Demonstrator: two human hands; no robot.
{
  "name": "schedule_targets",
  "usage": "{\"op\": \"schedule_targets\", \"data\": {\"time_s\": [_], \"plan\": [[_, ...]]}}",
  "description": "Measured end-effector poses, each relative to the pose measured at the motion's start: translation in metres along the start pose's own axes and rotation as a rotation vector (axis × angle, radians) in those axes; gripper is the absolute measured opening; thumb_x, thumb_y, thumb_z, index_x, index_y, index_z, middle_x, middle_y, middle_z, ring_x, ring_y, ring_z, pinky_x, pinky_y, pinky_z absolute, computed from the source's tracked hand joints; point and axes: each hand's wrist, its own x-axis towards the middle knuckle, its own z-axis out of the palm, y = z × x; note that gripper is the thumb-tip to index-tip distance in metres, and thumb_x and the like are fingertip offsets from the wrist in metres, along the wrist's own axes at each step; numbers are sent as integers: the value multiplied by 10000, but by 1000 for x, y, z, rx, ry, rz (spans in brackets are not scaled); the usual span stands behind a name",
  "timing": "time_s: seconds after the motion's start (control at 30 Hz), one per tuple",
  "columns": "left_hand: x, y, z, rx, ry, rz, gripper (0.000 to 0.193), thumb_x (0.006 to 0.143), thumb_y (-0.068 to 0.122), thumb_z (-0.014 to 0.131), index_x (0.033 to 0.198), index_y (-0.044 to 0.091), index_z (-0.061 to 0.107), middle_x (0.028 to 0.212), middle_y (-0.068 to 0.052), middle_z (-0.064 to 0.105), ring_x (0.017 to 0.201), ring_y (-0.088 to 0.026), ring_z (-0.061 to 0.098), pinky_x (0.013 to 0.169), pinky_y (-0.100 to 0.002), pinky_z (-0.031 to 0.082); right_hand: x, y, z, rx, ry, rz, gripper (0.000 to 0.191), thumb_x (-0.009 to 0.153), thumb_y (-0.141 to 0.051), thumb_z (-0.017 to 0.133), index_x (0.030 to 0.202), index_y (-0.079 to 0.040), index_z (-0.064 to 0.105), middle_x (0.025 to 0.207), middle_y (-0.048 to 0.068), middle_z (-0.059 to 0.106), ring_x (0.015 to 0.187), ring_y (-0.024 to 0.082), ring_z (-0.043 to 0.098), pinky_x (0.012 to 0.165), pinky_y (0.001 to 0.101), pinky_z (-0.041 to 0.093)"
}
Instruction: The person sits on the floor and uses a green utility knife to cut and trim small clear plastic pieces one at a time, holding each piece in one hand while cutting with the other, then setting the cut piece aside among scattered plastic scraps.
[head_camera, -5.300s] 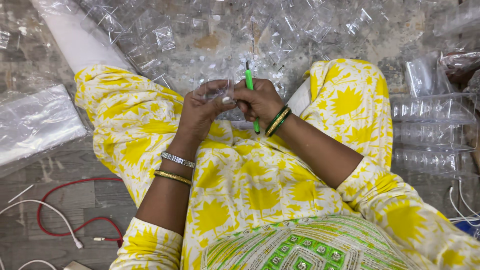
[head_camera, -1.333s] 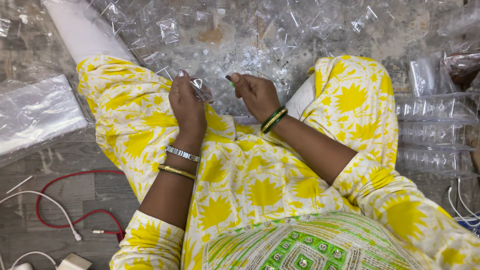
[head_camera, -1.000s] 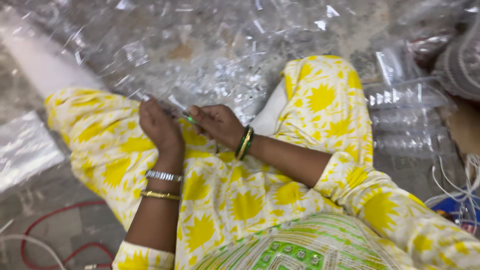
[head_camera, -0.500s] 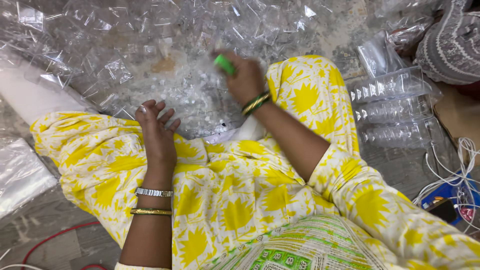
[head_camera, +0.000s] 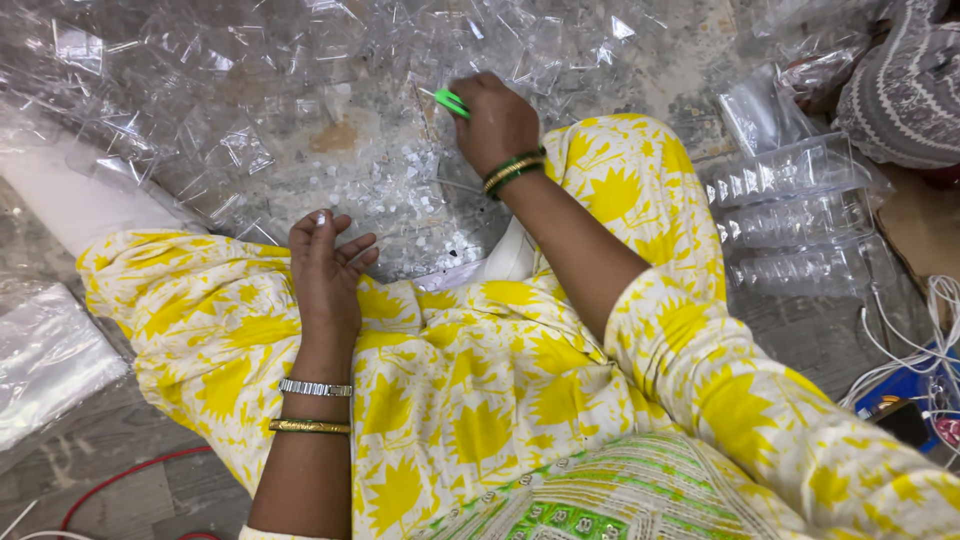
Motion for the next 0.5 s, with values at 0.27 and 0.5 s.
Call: {"op": "schedule_targets", "data": {"time_s": [0.27, 0.5], "plan": [[2, 1, 0, -26, 22, -32, 289, 1012, 291, 620, 1225, 128, 513, 1172, -94, 635, 901, -257, 701, 782, -382, 595, 63, -36, 36, -506, -458, -205, 214, 767, -84, 700, 962, -22, 765, 1302, 245, 575, 849, 350, 726, 633, 441, 588], [2, 1, -4, -45, 10, -50, 249, 1021, 242, 611, 1219, 118, 523, 1139, -103, 654, 892, -255, 705, 778, -377, 597, 64, -48, 52, -635, -615, -206, 228, 856, -126, 679, 1035, -2, 747, 1149, 235, 634, 854, 338, 736, 594, 407, 586]]}}
